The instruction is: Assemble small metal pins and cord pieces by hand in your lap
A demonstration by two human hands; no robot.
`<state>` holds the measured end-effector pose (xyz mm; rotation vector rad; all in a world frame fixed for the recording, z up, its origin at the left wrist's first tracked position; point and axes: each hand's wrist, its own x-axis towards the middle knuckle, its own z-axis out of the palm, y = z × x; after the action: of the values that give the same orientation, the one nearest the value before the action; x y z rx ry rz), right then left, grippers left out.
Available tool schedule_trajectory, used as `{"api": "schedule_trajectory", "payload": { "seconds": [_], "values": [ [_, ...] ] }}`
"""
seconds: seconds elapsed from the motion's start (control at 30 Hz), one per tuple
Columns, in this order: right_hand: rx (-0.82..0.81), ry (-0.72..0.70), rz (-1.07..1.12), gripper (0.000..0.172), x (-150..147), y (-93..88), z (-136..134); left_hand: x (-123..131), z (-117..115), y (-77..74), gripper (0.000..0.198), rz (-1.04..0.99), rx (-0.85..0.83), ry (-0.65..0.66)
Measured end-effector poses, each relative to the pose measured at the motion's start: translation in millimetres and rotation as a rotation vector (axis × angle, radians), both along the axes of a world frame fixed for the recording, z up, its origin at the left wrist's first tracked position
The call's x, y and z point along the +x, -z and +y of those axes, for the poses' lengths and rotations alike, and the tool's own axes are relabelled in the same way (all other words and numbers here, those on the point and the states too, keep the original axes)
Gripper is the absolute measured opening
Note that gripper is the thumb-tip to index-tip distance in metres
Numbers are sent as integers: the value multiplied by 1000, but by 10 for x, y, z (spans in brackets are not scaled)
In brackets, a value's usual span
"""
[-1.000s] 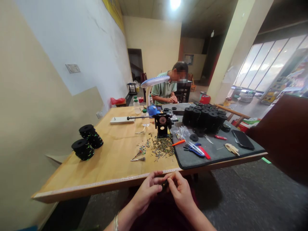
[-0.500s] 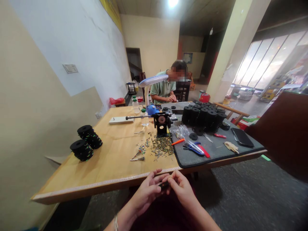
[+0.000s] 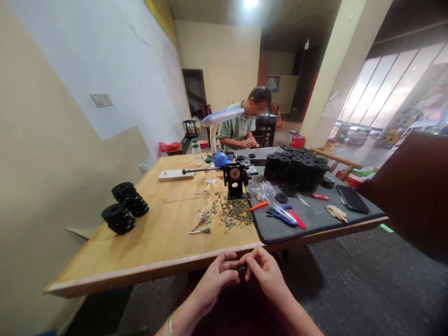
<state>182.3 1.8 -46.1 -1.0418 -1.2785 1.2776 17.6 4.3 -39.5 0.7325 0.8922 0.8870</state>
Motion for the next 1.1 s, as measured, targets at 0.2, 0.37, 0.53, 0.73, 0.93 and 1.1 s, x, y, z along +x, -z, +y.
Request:
{"api": "schedule_trajectory", "payload": {
  "seconds": [0.2,0.37,0.53,0.73,0.93,1.1],
  "values": [
    [15,16,-28,30,-29,34,-31,7,-20,-6,38,-220,-48,61],
    [195,81,-248,23,-53,-38,-84,2,-23,-12,36,-84,-20,65],
    [212,10,-282,20,-35,-54,-89,30,-19,-27,33,64,40,83],
    [-13,-76,-51,28,-31,43,-40,63,-49,-60,27,65,16,79],
    [44,-29,-136,31,-62,-53,-76,106,-80,-116,21,1,9,81],
    [45,-53,-119,28,-90,-40,-110,108,-103,-109,18,-6,17,31]
  ]
}}
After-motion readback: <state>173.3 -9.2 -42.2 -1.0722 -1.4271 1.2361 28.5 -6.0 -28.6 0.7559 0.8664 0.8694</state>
